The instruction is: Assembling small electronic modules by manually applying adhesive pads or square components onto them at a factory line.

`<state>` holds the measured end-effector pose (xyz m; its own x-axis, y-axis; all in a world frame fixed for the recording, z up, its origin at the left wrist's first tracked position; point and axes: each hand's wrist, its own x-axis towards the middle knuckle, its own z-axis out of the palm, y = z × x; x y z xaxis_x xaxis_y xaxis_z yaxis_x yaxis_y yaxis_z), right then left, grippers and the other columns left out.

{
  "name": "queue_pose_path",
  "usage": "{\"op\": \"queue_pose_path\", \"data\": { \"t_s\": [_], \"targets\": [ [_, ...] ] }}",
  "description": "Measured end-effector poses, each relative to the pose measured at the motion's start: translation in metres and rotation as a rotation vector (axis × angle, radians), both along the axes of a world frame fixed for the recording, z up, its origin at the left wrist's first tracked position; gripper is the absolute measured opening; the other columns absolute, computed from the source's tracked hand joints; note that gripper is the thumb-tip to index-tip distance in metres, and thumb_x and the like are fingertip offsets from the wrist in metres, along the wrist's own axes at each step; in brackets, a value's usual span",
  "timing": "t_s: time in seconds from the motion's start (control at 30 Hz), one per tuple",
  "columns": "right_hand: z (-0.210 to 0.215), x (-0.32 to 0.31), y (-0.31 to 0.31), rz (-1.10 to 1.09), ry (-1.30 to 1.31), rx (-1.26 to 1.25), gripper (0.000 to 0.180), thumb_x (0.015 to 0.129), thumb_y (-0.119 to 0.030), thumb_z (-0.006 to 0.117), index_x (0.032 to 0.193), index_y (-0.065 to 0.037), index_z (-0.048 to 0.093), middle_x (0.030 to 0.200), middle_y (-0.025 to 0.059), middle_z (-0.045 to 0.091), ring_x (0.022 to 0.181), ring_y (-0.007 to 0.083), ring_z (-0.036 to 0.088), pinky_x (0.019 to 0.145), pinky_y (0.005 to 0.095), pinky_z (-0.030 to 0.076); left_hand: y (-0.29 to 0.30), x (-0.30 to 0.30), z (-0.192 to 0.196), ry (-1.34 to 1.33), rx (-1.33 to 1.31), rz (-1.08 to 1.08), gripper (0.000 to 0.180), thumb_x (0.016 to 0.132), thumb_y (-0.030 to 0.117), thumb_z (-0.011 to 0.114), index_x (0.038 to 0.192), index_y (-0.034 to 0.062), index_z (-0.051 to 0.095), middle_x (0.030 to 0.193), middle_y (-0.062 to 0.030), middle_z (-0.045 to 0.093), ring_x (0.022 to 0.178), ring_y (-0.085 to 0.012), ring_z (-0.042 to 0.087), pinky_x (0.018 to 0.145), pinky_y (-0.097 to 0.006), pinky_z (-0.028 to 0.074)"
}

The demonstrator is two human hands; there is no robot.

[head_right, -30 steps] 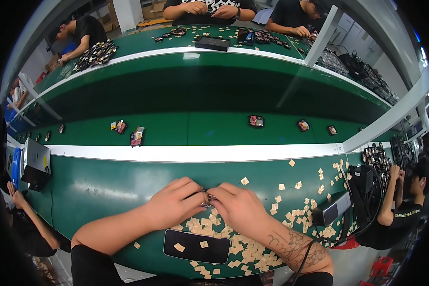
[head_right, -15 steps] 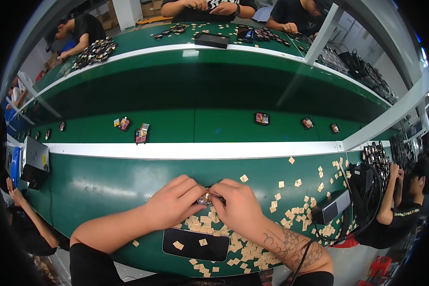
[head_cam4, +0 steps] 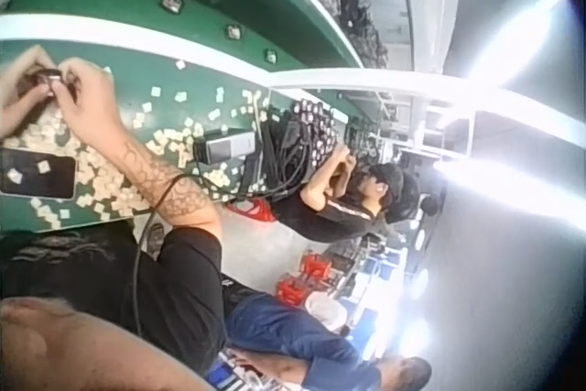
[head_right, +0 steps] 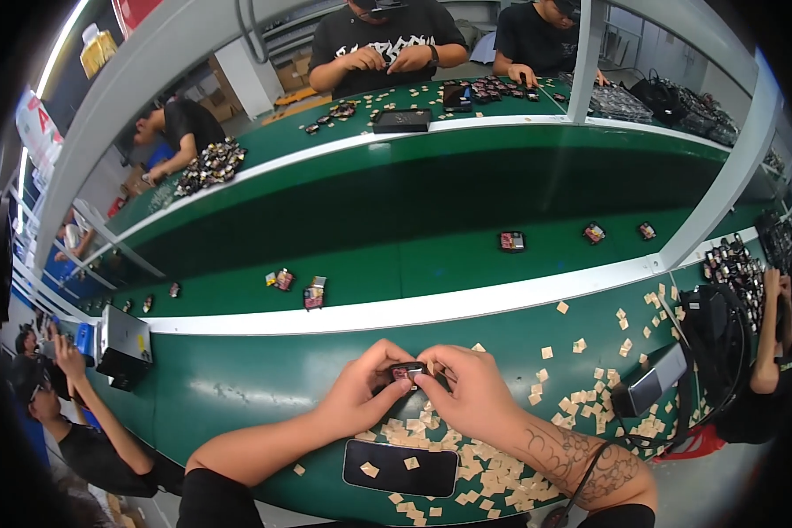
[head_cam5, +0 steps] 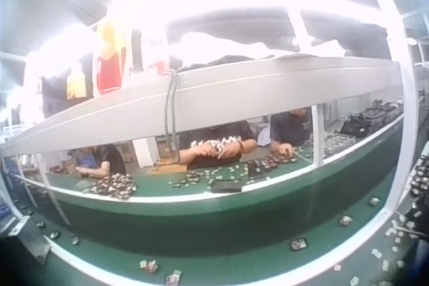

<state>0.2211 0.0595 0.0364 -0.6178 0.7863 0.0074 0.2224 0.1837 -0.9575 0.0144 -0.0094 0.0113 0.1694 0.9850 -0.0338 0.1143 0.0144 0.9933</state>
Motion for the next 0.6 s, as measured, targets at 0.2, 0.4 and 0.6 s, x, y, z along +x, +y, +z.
{"op": "queue_pose_path", "data": {
  "t_s": [0.2,0.4,0.6],
  "targets": [
    [-0.015,0.008,0.01,-0.193,-0.029,0.377,0.033,0.095,-0.011,0.076,0.125,-0.002,0.066,0.104,0.0153,0.066,0.087,0.0307,0.069,0.076,0.0394,0.057,0.073,-0.016,0.008,0.434,0.187,0.208,0.024,0.099,0.002,0.07,0.12,0.0001,0.059,0.081,-0.005,0.066,0.073,-0.0076,0.06,0.068,-0.029,0.05],
    [-0.022,0.015,0.022,-0.108,0.029,0.36,0.015,0.102,-0.006,0.065,0.115,-0.001,0.069,0.106,0.0165,0.071,0.09,0.0347,0.072,0.079,0.0412,0.058,0.123,-0.046,-0.002,1.115,0.489,0.444,0.041,0.091,0.007,0.076,0.129,0.0033,0.061,0.091,-0.0156,0.069,0.093,-0.0374,0.069,0.08,-0.045,0.055],
    [-0.017,0.014,0.027,-0.128,-0.008,0.413,0.009,0.103,-0.008,0.063,0.106,-0.002,0.068,0.1,0.0166,0.074,0.086,0.0389,0.073,0.075,0.0445,0.058,0.07,-0.076,-0.008,1.301,0.478,0.549,0.072,0.087,0.019,0.084,0.15,0.005,0.053,0.137,-0.0258,0.052,0.127,-0.0449,0.054,0.108,-0.052,0.046]
  ]
}}
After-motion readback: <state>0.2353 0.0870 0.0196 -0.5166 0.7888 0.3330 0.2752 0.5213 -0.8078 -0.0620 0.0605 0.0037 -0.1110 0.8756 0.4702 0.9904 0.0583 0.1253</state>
